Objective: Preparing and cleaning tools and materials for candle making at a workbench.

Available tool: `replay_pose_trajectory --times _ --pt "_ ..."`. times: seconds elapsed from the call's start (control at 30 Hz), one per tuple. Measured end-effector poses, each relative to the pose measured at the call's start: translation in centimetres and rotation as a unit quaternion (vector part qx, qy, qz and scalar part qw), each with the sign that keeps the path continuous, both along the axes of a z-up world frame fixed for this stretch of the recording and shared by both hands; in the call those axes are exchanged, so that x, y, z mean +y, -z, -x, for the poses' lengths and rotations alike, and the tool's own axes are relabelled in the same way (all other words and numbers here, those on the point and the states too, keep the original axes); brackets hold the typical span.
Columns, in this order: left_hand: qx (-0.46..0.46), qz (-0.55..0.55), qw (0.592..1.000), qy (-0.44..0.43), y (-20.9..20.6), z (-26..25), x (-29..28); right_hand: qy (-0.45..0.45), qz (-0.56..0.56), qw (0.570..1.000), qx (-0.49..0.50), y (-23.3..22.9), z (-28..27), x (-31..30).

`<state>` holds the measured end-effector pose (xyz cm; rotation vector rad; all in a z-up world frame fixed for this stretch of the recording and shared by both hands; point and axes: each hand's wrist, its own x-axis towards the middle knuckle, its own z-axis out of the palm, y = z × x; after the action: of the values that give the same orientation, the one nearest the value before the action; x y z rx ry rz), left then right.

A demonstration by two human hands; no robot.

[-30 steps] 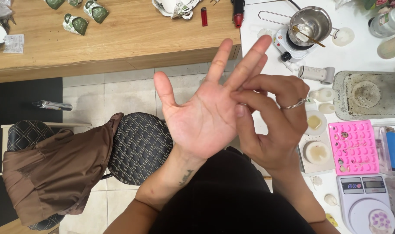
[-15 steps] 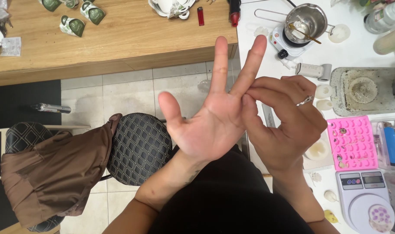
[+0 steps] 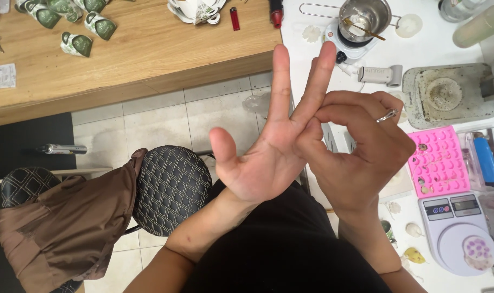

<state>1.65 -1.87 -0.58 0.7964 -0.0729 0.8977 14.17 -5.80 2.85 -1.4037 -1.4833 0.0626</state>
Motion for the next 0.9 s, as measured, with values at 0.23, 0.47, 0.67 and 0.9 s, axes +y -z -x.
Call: replay_pose_trajectory --times 0.23,0.47,0.67,0.9 --pt "-0.089 0.117 0.986 0.073 0.1 -1.3 0.2 0.009 -0.002 0.995 0.101 1.3 -1.7 -0.6" --pt "-0.169 0.250 0.942 0.146 0.5 -2.4 1.7 0.041 0.005 0.999 0.030 0.3 -1.5 -0.7" --pt "-0.108 0.152 0.963 0.195 1.9 -3.8 5.7 0.130 0.027 0.991 0.020 0.6 -1.6 1.8" --pt "-0.046 0.067 0.962 0.260 1.0 -4.5 13.3 0.231 0.038 0.972 0.030 1.2 -0.9 7.7"
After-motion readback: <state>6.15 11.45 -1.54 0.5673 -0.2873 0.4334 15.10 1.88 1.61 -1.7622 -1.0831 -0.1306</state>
